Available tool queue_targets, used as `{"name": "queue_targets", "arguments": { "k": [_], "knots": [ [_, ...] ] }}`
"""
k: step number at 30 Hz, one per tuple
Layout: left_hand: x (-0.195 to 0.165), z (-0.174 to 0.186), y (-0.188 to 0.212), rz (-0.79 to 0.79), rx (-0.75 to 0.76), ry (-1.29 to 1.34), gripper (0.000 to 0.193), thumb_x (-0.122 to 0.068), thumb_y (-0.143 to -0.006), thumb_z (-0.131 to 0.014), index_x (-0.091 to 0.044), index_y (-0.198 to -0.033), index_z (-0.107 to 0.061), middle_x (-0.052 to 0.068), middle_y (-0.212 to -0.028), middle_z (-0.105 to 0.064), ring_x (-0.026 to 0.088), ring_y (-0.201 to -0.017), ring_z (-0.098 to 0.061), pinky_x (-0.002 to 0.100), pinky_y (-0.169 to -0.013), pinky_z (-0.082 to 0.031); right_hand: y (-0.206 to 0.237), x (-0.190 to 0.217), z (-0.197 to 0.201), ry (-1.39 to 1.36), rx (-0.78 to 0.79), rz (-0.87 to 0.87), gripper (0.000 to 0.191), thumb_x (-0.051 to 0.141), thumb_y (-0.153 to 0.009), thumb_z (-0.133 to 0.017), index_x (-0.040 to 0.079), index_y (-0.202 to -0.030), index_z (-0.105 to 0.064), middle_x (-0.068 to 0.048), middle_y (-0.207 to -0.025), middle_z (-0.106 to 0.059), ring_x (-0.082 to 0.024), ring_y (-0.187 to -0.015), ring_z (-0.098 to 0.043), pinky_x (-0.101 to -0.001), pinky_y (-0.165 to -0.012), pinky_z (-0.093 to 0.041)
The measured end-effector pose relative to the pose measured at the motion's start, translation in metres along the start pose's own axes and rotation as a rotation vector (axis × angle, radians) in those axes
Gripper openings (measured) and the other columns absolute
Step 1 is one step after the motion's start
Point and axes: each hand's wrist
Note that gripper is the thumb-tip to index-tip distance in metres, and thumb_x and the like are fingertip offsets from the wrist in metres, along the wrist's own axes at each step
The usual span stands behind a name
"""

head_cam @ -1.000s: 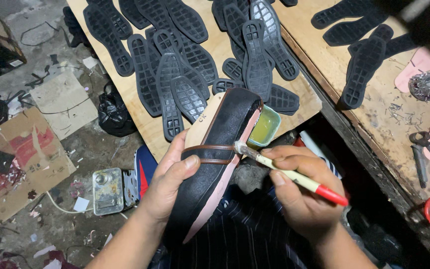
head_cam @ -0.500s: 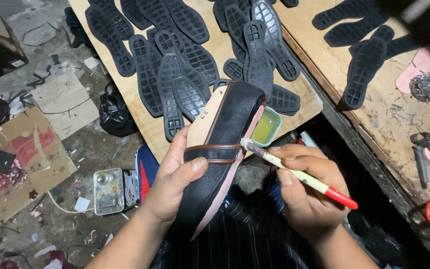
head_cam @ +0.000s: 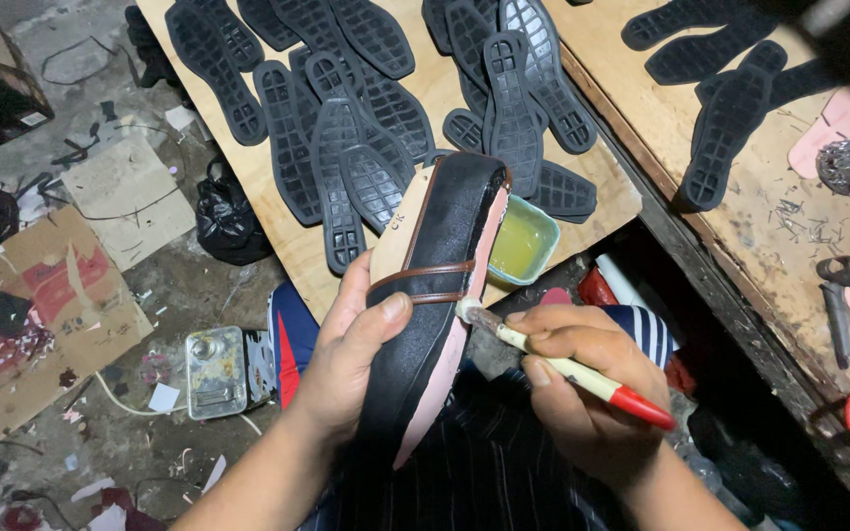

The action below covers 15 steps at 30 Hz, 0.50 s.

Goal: The person holds a shoe in one hand and uses a brush to apply glue from a small container onto the sole edge of the shoe, rotating the shoe to coat the perimeter. Many rubber soles lie on the workbench around them.

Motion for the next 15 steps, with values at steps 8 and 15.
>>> {"name": "queue_targets", "arguments": {
  "k": [8, 15],
  "knots": [
    [0.0010, -0.0035, 0.0023, -0.021, 0.028, 0.008, 0.065, -0.021, -0.093, -0.061, -0.003, -0.150, -0.036, 0.017, -0.132, -0.061, 0.023, -0.117, -0.062, 0.039, -0.102, -0.050, -0.0048, -0.0075, 0.0013, -0.061, -0.096, 0.022, 0.020, -0.003, -0.098, -0.062, 0.002, -0.117, -0.056, -0.019, -0.115, -0.069, -0.025, -0.105, -0.072, -0.0353, -0.097, -0.060],
    [0.0049, -0.0031, 0.0024, -0.035, 0.008, 0.012, 0.059, -0.021, -0.095, -0.059, -0.003, -0.147, -0.037, 0.016, -0.127, -0.062, 0.021, -0.111, -0.064, 0.037, -0.098, -0.053, -0.0005, -0.0074, 0.0004, -0.142, -0.066, -0.028, 0.021, -0.005, -0.097, -0.062, 0.000, -0.117, -0.056, -0.020, -0.117, -0.067, -0.025, -0.106, -0.071, -0.0361, -0.099, -0.059]
  ]
}}
Point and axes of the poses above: each hand's wrist, its own y-axis away from the middle knuckle, its own z-axis out of the back of the hand, x = y × z
